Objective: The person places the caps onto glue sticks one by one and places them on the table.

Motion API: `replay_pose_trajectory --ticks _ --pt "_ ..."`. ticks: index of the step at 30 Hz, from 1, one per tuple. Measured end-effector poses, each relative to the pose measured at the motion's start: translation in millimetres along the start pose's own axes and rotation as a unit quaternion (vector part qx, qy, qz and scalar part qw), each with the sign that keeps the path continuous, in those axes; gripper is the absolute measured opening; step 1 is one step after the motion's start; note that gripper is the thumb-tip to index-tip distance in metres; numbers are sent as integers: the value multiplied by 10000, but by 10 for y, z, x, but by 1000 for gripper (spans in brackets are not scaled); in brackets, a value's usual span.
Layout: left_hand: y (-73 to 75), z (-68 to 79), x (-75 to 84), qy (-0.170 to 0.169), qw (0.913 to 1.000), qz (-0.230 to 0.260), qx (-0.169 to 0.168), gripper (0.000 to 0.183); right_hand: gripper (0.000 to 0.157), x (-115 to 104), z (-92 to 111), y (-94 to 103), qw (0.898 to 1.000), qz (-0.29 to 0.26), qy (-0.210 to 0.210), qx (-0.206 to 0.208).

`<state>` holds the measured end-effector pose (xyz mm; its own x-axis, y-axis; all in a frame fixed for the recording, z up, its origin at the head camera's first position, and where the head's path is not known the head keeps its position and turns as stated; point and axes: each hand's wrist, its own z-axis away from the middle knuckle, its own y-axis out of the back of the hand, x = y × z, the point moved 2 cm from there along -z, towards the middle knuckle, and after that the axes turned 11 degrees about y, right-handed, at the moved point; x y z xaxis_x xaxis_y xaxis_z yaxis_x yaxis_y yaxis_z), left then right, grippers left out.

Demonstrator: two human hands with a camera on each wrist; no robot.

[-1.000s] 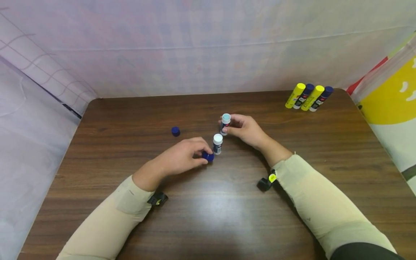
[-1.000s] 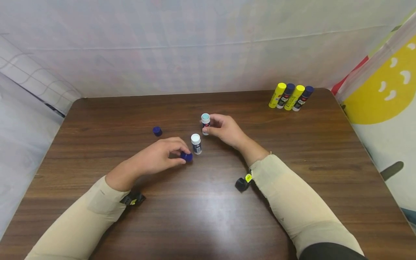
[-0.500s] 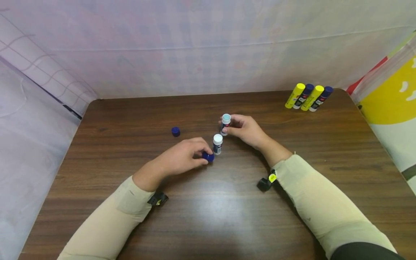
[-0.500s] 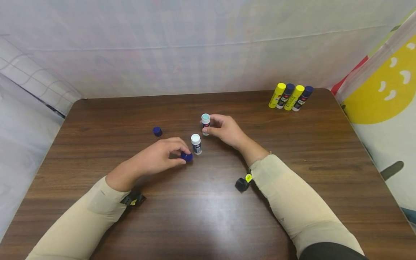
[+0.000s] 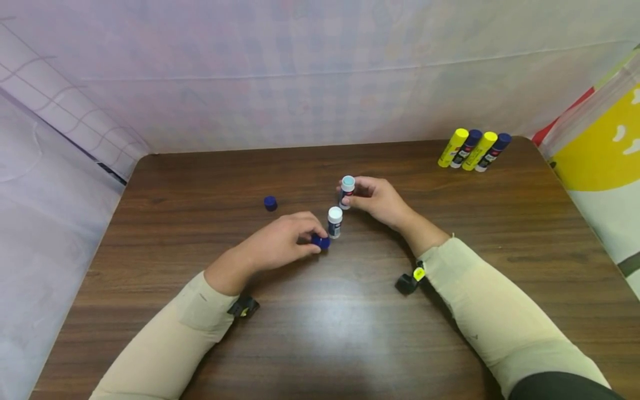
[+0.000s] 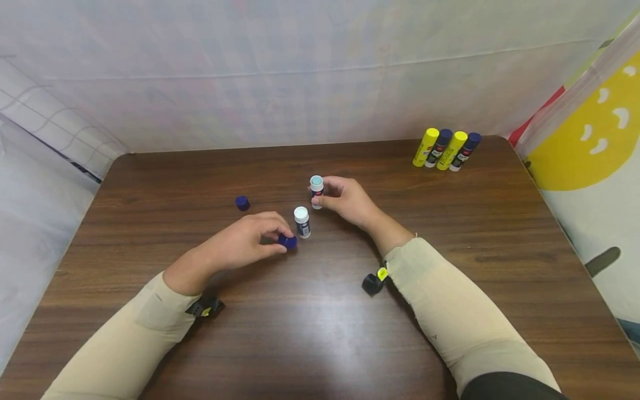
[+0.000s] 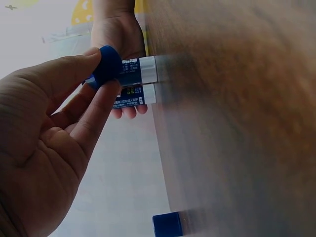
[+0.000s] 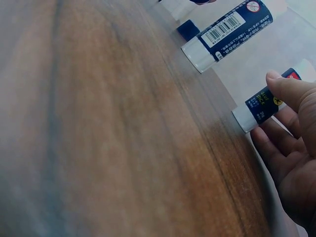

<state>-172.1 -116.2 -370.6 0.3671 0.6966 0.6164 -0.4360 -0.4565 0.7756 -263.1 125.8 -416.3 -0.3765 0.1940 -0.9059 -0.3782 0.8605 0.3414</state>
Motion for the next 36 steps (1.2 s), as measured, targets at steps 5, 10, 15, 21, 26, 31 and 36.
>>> replay_pose_trajectory --ticks 5,10,15,21,26,31,36 --pt "-6 2 11 62 10000 52 -44 24 33 10 14 2 10000 -12 -83 19" --pt "-9 1 10 74 9999 68 -33 24 33 8 24 7 10000 1 -79 23" --pt "-3 2 10 27 10000 34 28 24 33 -13 25 15 10000 43 -19 51" --pt "6 8 19 29 10000 33 21 24 33 -56 26 19 9999 81 3 93" --pt "10 16 26 -9 10000 53 62 24 33 -68 28 17 9998 142 32 103" --pt "15 15 27 -24 9999 82 63 24 32 -81 31 16 9997 198 77 130" --pt "38 17 34 26 9999 94 39 25 31 -90 32 14 9996 216 142 152"
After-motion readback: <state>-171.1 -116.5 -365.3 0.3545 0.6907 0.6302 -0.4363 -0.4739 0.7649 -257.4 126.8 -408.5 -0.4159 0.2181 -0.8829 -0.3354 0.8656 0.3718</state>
